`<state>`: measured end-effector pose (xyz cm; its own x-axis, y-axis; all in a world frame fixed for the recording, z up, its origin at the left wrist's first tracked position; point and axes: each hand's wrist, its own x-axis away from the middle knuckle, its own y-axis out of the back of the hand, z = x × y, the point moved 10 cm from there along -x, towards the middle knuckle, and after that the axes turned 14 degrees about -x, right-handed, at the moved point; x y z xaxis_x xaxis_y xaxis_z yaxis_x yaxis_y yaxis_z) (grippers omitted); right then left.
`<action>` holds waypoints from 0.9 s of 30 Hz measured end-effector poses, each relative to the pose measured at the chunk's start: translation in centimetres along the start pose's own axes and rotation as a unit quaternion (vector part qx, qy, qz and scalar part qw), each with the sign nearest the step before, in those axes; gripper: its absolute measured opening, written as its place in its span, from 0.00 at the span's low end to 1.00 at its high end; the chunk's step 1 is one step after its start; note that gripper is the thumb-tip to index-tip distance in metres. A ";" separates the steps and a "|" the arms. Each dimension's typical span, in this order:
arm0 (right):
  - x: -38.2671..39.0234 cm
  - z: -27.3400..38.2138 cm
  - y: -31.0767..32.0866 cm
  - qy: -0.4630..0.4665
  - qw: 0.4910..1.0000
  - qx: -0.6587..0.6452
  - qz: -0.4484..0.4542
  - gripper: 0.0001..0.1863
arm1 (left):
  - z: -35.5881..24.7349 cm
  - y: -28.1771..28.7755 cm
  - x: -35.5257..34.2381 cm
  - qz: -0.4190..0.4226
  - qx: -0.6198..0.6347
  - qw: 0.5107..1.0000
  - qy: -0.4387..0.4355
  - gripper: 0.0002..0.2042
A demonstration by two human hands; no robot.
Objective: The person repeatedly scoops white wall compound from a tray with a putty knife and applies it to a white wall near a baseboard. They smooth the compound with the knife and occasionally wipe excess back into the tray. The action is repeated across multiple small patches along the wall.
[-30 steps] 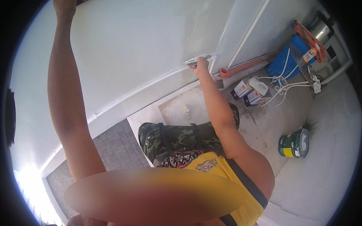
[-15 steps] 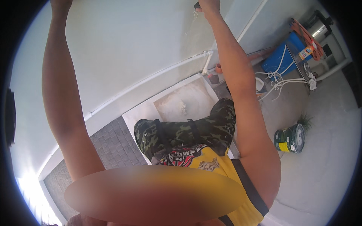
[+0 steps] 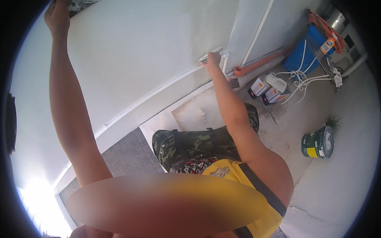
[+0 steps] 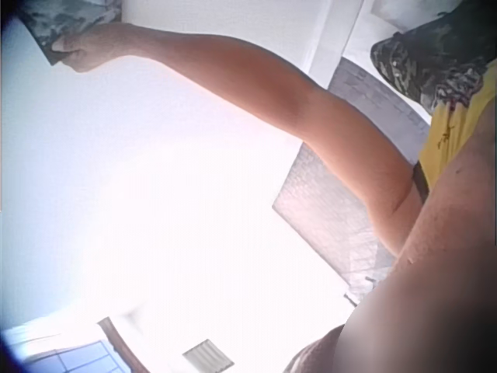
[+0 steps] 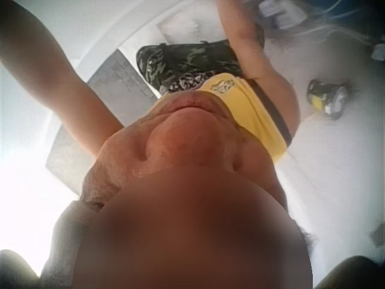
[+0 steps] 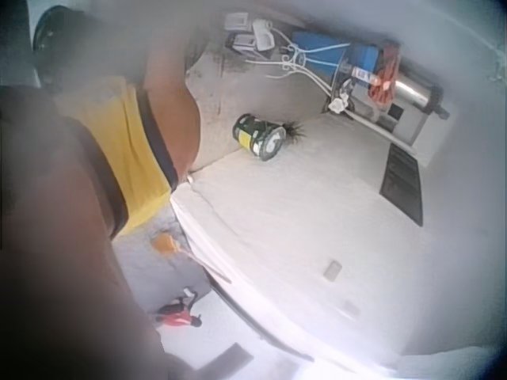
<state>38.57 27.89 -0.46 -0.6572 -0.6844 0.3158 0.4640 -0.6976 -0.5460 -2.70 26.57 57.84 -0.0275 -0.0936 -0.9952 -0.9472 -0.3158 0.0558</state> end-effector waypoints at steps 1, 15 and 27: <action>-0.5 1.4 -1.5 0.017 1.000 0.000 -0.003 0.21 | 0.0 0.1 0.0 -0.003 -0.010 1.000 -0.008 0.22; 10.5 14.7 -9.8 0.437 0.830 0.338 -0.081 0.26 | 1.5 1.2 1.1 -0.031 -0.038 0.990 0.132 0.16; 7.4 11.0 -5.7 0.264 0.919 0.273 -0.102 0.26 | 1.5 1.9 1.2 -0.037 -0.057 0.987 0.148 0.18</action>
<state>37.65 24.46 13.52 -0.8938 -0.4290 -0.1311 0.4327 -0.9015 -0.0004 -4.96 27.27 56.62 0.1511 -0.3318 -0.9312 -0.9004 -0.4350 0.0089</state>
